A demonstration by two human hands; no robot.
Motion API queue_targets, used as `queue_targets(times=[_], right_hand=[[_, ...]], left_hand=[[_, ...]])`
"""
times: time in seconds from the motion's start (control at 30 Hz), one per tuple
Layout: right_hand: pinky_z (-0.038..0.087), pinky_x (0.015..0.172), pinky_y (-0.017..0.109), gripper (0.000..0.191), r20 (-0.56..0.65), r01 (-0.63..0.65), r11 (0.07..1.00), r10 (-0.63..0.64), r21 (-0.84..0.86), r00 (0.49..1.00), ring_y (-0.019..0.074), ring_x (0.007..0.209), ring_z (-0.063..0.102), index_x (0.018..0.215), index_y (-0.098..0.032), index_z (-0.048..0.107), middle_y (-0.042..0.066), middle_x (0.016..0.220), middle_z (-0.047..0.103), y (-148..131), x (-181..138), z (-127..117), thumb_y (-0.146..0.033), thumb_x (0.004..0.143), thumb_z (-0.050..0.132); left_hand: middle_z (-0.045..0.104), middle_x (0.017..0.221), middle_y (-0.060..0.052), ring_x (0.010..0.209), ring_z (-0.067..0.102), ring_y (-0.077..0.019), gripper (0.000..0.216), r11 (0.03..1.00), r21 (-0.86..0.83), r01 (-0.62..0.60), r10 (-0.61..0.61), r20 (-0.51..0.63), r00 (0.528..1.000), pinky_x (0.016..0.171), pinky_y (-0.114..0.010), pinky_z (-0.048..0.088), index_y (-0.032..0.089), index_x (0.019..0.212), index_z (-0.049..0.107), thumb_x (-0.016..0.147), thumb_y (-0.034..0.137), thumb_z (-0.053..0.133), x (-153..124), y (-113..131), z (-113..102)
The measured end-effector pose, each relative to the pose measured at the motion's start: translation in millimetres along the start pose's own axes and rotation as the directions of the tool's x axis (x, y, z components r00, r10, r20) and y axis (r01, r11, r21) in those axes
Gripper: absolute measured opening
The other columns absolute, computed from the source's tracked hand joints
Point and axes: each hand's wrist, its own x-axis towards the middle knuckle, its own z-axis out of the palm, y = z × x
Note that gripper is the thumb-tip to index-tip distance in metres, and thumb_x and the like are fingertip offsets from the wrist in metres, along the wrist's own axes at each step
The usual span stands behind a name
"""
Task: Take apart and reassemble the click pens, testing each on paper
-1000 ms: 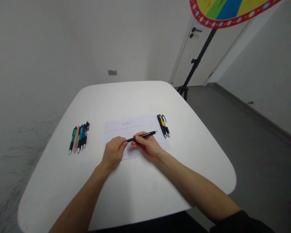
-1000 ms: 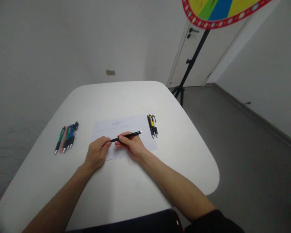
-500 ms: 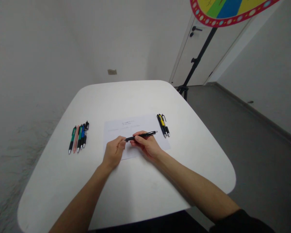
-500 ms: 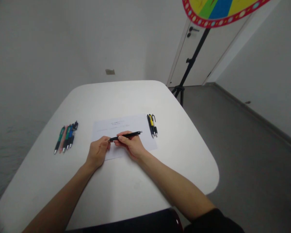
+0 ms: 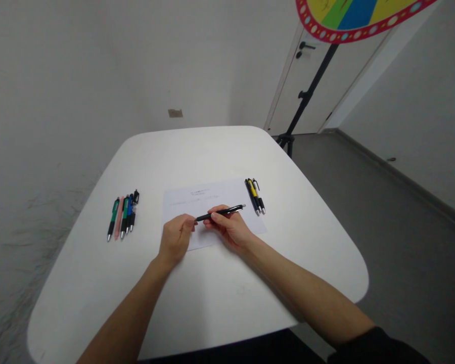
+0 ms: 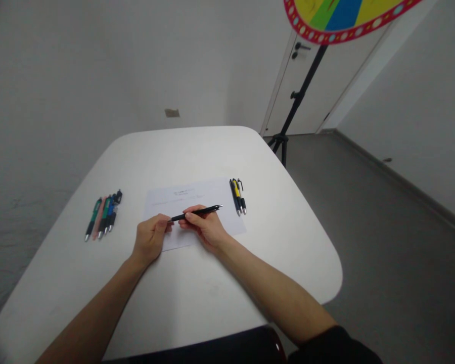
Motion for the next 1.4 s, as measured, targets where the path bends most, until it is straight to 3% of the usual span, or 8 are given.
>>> queue_targets(times=[0.1,0.17,0.43,0.63,0.77,1.03,1.2,1.4], right_hand=[[0.060,0.063,0.021,0.026,-0.013,0.007,1.000,-0.006,0.014,1.000,0.0131,0.062,0.070,0.077,-0.015,0.069,0.003,0.068,0.072,0.0,1.1,-1.6,-0.025,0.062,0.086],[0.060,0.063,0.020,0.027,-0.017,0.008,1.000,-0.008,0.019,1.000,0.0129,0.062,0.070,0.078,-0.015,0.068,0.003,0.067,0.072,0.2,1.9,-2.8,-0.026,0.061,0.087],[0.059,0.064,0.020,0.030,0.001,-0.005,1.000,0.005,0.001,1.000,0.0117,0.062,0.069,0.077,-0.016,0.067,0.001,0.067,0.071,2.7,2.7,-4.3,-0.029,0.060,0.087],[0.058,0.068,0.024,0.029,-0.007,-0.006,1.000,0.006,-0.030,1.000,0.0117,0.064,0.069,0.078,-0.017,0.066,0.000,0.070,0.071,2.9,3.5,-6.1,-0.028,0.060,0.086],[0.058,0.069,0.026,0.028,-0.022,0.009,0.999,-0.010,-0.047,1.000,0.0119,0.064,0.068,0.077,-0.018,0.066,-0.001,0.070,0.070,3.1,3.4,-6.0,-0.024,0.059,0.086],[0.057,0.069,0.025,0.026,0.008,0.013,0.998,-0.012,-0.054,1.000,0.0114,0.065,0.067,0.076,-0.018,0.066,-0.002,0.069,0.069,3.5,2.9,-3.9,-0.023,0.060,0.086],[0.058,0.071,0.026,0.027,0.015,0.013,0.999,-0.012,-0.050,1.000,0.0115,0.066,0.067,0.077,-0.018,0.065,-0.001,0.071,0.070,1.6,2.6,-4.6,-0.025,0.061,0.085],[0.060,0.075,0.027,0.030,0.051,-0.022,0.999,0.020,0.039,0.999,0.0151,0.080,0.071,0.081,-0.019,0.060,-0.001,0.077,0.070,0.2,2.4,-4.5,-0.026,0.065,0.084]], left_hand=[[0.067,0.070,0.001,0.059,0.060,-0.0125,0.021,1.000,0.006,0.013,-0.013,-0.063,0.998,0.058,-0.025,0.048,0.019,0.089,0.062,0.086,0.040,0.055,-0.9,-1.5,2.3],[0.068,0.073,0.001,0.061,0.061,-0.0126,0.019,1.000,0.010,0.007,-0.006,-0.082,0.997,0.059,-0.024,0.049,0.020,0.089,0.062,0.084,0.037,0.060,-1.0,-1.9,3.2],[0.064,0.060,-0.001,0.059,0.059,-0.0131,0.037,0.999,0.046,0.010,-0.012,0.048,0.999,0.058,-0.025,0.046,0.019,0.066,0.059,0.093,0.033,0.039,1.0,-2.1,-0.1],[0.068,0.073,0.002,0.061,0.060,-0.0117,0.018,1.000,0.008,-0.024,0.025,-0.084,0.996,0.061,-0.024,0.049,0.019,0.092,0.063,0.083,0.034,0.061,-0.2,-3.7,3.8],[0.067,0.073,0.000,0.063,0.059,-0.0115,0.012,0.994,0.053,-0.098,0.102,-0.078,0.992,0.061,-0.023,0.048,0.019,0.084,0.063,0.087,0.029,0.058,-0.5,-3.1,3.5],[0.064,0.065,-0.002,0.062,0.059,-0.0132,0.035,0.992,0.098,-0.078,0.077,0.020,0.997,0.060,-0.025,0.046,0.018,0.070,0.059,0.095,0.030,0.038,1.0,-2.9,-0.3],[0.069,0.074,0.000,0.063,0.061,-0.0124,0.018,0.996,0.066,-0.057,0.061,-0.054,0.997,0.062,-0.024,0.050,0.018,0.086,0.063,0.089,0.032,0.052,-0.2,-1.4,1.6],[0.070,0.075,0.000,0.064,0.063,-0.0112,0.012,0.990,0.039,-0.136,0.139,-0.102,0.985,0.064,-0.022,0.052,0.018,0.087,0.065,0.087,0.028,0.060,-0.8,-5.2,3.8]])
